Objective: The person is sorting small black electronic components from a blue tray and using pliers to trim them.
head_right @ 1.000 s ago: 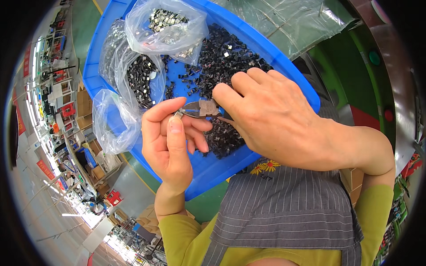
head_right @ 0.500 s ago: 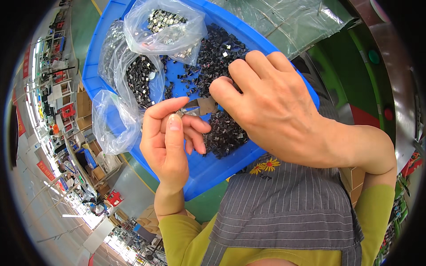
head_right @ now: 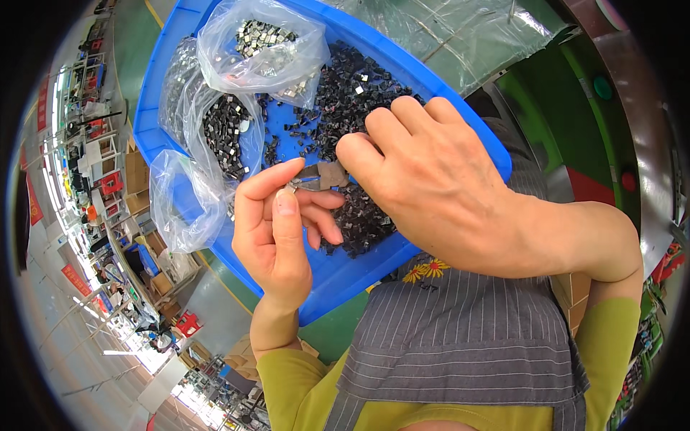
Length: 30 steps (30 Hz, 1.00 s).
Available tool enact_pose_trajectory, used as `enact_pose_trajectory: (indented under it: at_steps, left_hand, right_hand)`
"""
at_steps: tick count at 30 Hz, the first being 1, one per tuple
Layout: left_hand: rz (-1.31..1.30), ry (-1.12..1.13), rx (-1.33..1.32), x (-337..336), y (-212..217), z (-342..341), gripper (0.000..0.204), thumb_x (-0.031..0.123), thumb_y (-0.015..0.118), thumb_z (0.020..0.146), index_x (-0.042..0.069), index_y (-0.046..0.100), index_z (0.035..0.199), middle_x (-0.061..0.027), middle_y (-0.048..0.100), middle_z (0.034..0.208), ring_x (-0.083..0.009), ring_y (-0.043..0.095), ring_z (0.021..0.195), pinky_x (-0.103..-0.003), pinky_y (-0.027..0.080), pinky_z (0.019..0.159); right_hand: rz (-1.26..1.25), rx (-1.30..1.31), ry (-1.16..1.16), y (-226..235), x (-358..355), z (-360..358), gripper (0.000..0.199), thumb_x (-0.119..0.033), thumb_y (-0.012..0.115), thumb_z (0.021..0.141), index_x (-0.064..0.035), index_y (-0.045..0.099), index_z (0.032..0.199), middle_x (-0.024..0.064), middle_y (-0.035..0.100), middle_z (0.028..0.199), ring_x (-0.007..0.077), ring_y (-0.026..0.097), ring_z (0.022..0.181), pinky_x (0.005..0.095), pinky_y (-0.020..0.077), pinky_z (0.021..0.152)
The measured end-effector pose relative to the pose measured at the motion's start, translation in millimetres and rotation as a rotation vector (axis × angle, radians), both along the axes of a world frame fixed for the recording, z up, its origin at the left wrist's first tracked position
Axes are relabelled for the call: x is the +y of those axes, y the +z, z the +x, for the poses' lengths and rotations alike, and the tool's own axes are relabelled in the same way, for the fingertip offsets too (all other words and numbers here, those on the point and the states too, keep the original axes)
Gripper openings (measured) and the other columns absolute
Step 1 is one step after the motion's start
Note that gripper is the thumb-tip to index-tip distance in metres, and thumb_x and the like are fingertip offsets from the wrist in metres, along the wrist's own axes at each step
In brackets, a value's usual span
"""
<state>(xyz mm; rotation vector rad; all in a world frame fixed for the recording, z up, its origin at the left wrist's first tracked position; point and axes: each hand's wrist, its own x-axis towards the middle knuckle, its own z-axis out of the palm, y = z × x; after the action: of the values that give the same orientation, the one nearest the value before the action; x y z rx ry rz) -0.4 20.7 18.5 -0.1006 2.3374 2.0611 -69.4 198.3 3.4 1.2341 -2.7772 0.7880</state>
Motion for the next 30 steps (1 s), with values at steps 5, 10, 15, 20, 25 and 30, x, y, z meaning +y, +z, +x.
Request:
enact_pose_trajectory:
  at_steps: [5, 10, 15, 20, 25, 30]
  left_hand:
    - [0.015, -0.011, -0.042, -2, 2, -1, 0.024, 0.004, 0.039, 0.099, -0.004, 0.048, 0.120, -0.0157, 0.067, 0.084, -0.0095, 0.059, 0.058, -0.021, 0.047, 0.054]
    - [0.000, -0.001, -0.044, -1, 2, -1, 0.024, 0.004, 0.040, 0.099, -0.003, 0.048, 0.120, -0.0143, 0.066, 0.081, -0.0094, 0.058, 0.055, -0.021, 0.046, 0.051]
    - [-0.005, -0.009, -0.043, -1, 2, 0, 0.024, 0.004, 0.040, 0.099, -0.003, 0.048, 0.119, -0.0141, 0.066, 0.080, -0.0096, 0.058, 0.055, -0.021, 0.045, 0.050]
    - [0.087, 0.013, -0.124, -2, 7, -2, 0.023, 0.004, 0.040, 0.098, -0.003, 0.048, 0.119, -0.0134, 0.065, 0.081, -0.0097, 0.058, 0.056, -0.022, 0.046, 0.052]
    - [0.215, 0.007, -0.172, -6, 7, -2, 0.025, 0.004, 0.041, 0.098, -0.003, 0.046, 0.121, -0.0131, 0.064, 0.081, -0.0090, 0.055, 0.056, -0.022, 0.046, 0.054]
    - [0.236, -0.008, -0.141, -6, 5, -3, 0.028, 0.005, 0.041, 0.098, -0.003, 0.041, 0.125, -0.0136, 0.064, 0.082, -0.0089, 0.053, 0.056, -0.021, 0.046, 0.054]
  right_hand:
    - [0.031, 0.050, 0.003, 1, 1, -2, 0.021, -0.005, 0.060, 0.069, -0.0039, 0.053, 0.088, 0.0079, 0.044, 0.079, 0.0258, 0.047, 0.076, 0.0367, 0.0375, 0.068]
    - [0.016, 0.049, 0.008, -2, 1, -1, 0.020, -0.005, 0.058, 0.070, -0.0040, 0.053, 0.089, 0.0078, 0.044, 0.078, 0.0251, 0.047, 0.075, 0.0361, 0.0374, 0.067]
    - [-0.029, 0.020, 0.011, -7, 1, 2, 0.014, -0.008, 0.058, 0.073, -0.0073, 0.050, 0.085, 0.0072, 0.051, 0.076, 0.0233, 0.052, 0.073, 0.0343, 0.0390, 0.062]
    - [-0.078, -0.265, 0.081, -1, 3, 2, 0.017, -0.007, 0.061, 0.077, -0.0035, 0.049, 0.089, 0.0125, 0.055, 0.077, 0.0317, 0.057, 0.075, 0.0417, 0.0442, 0.062]
    - [-0.163, -0.516, 0.133, 5, 1, -2, 0.020, -0.012, 0.062, 0.085, 0.0008, 0.048, 0.091, 0.0182, 0.058, 0.077, 0.0385, 0.060, 0.074, 0.0469, 0.0464, 0.061]
    - [-0.166, -0.674, 0.161, 9, 2, -8, 0.024, -0.016, 0.062, 0.087, 0.0026, 0.048, 0.092, 0.0204, 0.060, 0.077, 0.0401, 0.061, 0.075, 0.0468, 0.0464, 0.062]
